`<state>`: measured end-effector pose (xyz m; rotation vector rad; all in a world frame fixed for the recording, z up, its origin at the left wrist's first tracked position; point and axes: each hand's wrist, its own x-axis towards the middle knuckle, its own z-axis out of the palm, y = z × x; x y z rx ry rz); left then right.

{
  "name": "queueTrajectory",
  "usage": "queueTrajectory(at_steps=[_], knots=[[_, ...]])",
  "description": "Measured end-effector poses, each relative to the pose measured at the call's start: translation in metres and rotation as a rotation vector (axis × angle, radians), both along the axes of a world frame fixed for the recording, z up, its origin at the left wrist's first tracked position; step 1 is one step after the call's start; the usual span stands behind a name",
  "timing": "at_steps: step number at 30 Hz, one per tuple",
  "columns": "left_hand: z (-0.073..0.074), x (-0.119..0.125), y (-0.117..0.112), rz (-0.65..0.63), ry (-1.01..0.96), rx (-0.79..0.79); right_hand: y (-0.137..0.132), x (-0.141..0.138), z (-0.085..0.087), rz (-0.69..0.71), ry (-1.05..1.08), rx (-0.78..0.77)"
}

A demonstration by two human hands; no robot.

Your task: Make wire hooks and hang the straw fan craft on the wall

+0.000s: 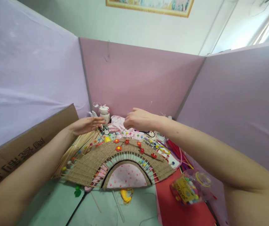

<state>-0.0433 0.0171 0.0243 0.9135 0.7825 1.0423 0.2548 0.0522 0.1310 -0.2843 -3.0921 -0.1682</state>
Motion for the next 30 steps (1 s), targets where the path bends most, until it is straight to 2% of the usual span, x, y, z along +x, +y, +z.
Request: queueTrajectory(at_steps=[2,4,7,10,12,13,15,17,21,24,27,30], knots=[[0.013,-0.015,0.017,0.094,-0.058,-0.050,-0.008,0.003,-0.001,0.082,0.042,0.020],[0.034,-0.014,0.030,0.059,-0.076,-0.071,-0.018,0.003,-0.004,0.154,0.076,0.035],[0.064,0.008,0.032,-0.059,0.019,-0.101,-0.030,0.003,-0.008,0.202,0.064,0.086],[0.079,0.036,0.019,-0.192,0.153,-0.113,-0.029,0.010,-0.013,0.153,0.090,0.137],[0.081,0.051,0.009,-0.239,0.112,-0.029,-0.020,0.017,-0.019,0.069,0.187,0.180],[0.080,0.056,0.006,-0.224,0.051,0.025,-0.015,0.021,-0.023,0.008,0.255,0.206],[0.081,0.064,0.003,-0.113,-0.082,0.110,-0.004,0.025,-0.033,-0.128,0.394,0.241],[0.083,0.069,0.003,0.013,-0.151,0.154,0.005,0.021,-0.047,-0.235,0.516,0.210],[0.087,0.077,0.004,0.117,-0.147,0.238,0.018,-0.011,-0.076,-0.385,0.871,0.010],[0.082,0.082,0.003,0.132,-0.149,0.333,0.025,-0.040,-0.093,-0.513,1.107,-0.083],[0.072,0.085,-0.003,0.127,-0.193,0.373,0.027,-0.057,-0.102,-0.564,1.189,-0.089],[0.061,0.078,-0.009,0.118,-0.270,0.360,0.022,-0.058,-0.106,-0.512,1.163,-0.095]])
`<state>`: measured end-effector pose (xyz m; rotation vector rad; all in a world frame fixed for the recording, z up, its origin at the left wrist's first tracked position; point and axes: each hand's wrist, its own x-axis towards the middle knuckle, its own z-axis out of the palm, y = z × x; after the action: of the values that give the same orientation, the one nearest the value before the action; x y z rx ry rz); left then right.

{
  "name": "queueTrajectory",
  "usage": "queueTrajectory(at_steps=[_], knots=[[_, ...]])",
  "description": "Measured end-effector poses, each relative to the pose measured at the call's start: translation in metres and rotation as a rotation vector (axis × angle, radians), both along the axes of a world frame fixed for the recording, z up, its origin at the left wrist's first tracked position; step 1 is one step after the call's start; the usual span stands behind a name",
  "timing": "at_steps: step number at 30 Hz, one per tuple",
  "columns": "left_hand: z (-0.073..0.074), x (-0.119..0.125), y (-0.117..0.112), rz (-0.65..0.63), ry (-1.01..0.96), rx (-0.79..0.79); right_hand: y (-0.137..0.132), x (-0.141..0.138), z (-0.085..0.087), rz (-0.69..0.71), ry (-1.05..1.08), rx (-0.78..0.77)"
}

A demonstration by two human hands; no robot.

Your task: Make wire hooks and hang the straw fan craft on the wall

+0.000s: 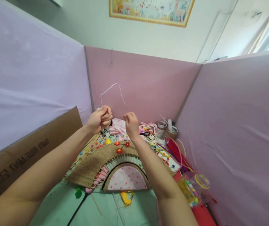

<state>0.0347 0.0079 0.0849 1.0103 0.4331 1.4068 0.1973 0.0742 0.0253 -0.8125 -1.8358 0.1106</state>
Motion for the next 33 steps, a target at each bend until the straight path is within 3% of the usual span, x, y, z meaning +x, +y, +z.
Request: queueTrajectory(at_steps=[4,6,10,13,17,20,27,33], knots=[[-0.024,-0.022,0.003,-0.082,-0.128,-0.129,-0.012,0.009,-0.002,0.015,-0.060,-0.007],[-0.041,-0.027,0.011,-0.038,-0.232,-0.254,-0.015,0.010,-0.005,-0.041,-0.063,-0.045],[-0.063,-0.007,0.032,0.007,-0.274,-0.486,-0.017,0.001,-0.023,-0.043,-0.123,-0.164],[-0.056,0.017,0.046,0.016,-0.344,-0.552,-0.021,-0.005,-0.041,0.026,-0.209,-0.215],[-0.041,0.035,0.057,0.172,-0.511,-0.581,-0.033,0.000,-0.052,0.124,-0.168,-0.142],[-0.038,0.040,0.056,0.251,-0.543,-0.532,-0.040,0.008,-0.048,0.099,-0.057,-0.019],[-0.035,0.046,0.045,0.355,-0.630,-0.359,-0.050,0.010,-0.039,0.037,-0.102,0.197],[-0.027,0.047,0.040,0.369,-0.692,-0.284,-0.054,0.004,-0.037,0.026,-0.023,0.226]])
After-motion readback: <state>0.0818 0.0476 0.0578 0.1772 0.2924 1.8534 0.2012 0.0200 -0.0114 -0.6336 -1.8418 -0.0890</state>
